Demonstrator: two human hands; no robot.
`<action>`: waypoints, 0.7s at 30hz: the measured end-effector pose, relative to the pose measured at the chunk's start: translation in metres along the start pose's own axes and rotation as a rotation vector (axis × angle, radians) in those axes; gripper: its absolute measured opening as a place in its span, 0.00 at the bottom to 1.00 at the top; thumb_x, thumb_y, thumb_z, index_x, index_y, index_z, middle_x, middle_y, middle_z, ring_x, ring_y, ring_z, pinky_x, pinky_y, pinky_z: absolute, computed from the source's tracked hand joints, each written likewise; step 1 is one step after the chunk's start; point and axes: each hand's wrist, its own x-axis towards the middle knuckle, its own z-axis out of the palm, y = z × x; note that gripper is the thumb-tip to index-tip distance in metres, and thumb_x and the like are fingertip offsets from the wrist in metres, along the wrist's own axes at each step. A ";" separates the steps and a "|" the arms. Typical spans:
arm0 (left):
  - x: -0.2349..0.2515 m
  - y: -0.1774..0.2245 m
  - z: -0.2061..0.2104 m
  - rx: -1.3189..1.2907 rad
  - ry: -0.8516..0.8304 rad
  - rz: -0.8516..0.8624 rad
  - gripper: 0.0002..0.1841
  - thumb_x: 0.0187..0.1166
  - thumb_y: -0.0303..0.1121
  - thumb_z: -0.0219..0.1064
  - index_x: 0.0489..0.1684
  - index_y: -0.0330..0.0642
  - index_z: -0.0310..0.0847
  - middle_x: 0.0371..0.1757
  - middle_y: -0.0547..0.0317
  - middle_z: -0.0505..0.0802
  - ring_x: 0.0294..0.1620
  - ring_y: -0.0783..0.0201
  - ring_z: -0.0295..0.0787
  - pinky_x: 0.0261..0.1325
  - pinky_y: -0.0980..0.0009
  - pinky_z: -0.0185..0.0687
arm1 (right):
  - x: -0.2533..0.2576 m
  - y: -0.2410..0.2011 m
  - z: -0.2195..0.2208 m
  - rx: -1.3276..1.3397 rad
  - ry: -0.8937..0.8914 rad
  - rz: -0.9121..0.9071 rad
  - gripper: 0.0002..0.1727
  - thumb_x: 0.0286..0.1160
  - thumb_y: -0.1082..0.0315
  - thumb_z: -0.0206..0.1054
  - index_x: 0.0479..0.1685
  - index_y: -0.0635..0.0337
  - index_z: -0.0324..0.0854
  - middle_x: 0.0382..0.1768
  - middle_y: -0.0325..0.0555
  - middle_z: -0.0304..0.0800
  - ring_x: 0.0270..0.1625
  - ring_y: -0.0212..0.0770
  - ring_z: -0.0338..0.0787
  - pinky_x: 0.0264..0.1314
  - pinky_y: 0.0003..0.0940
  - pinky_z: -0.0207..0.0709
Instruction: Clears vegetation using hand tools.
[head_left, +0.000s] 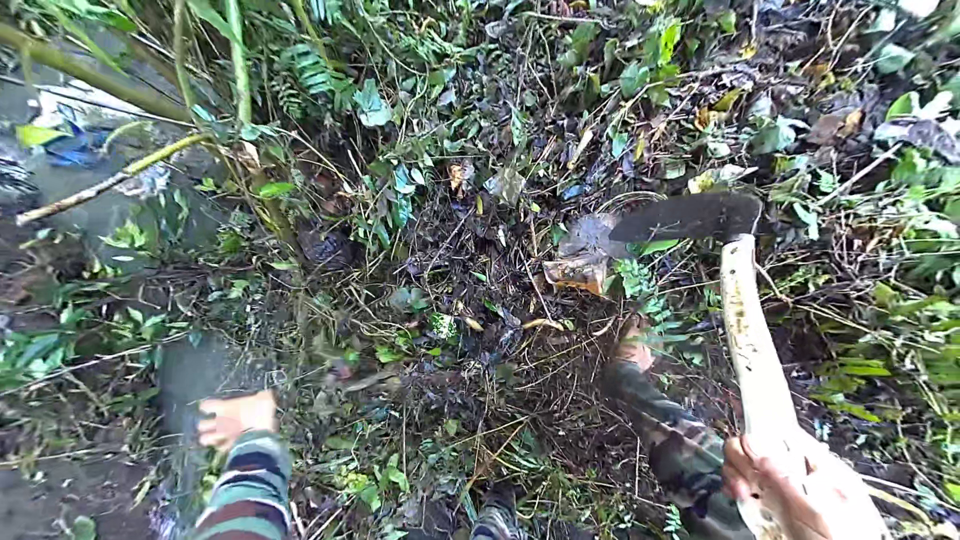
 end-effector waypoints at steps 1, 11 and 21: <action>-0.019 0.027 0.011 -0.082 0.126 0.135 0.42 0.78 0.39 0.68 0.90 0.27 0.54 0.88 0.17 0.59 0.90 0.22 0.53 0.85 0.29 0.55 | 0.001 0.001 -0.005 0.026 0.000 0.015 0.12 0.77 0.80 0.50 0.48 0.54 0.73 0.19 0.22 0.86 0.18 0.23 0.84 0.26 0.18 0.82; -0.140 0.306 0.207 0.299 -0.454 0.838 0.77 0.49 0.65 0.87 0.97 0.33 0.35 0.95 0.27 0.48 0.98 0.34 0.30 0.91 0.28 0.18 | 0.049 0.008 -0.012 -0.023 -0.085 0.229 0.23 0.80 0.77 0.58 0.69 0.83 0.64 0.49 0.49 0.82 0.48 0.22 0.86 0.51 0.13 0.79; -0.169 0.295 0.252 0.293 -0.420 0.756 0.39 0.66 0.45 0.80 0.75 0.30 0.75 0.61 0.34 0.92 0.72 0.37 0.84 0.88 0.28 0.46 | 0.053 0.006 -0.009 -0.153 -0.057 0.377 0.26 0.81 0.78 0.59 0.73 0.85 0.61 0.60 0.60 0.80 0.60 0.26 0.83 0.59 0.12 0.74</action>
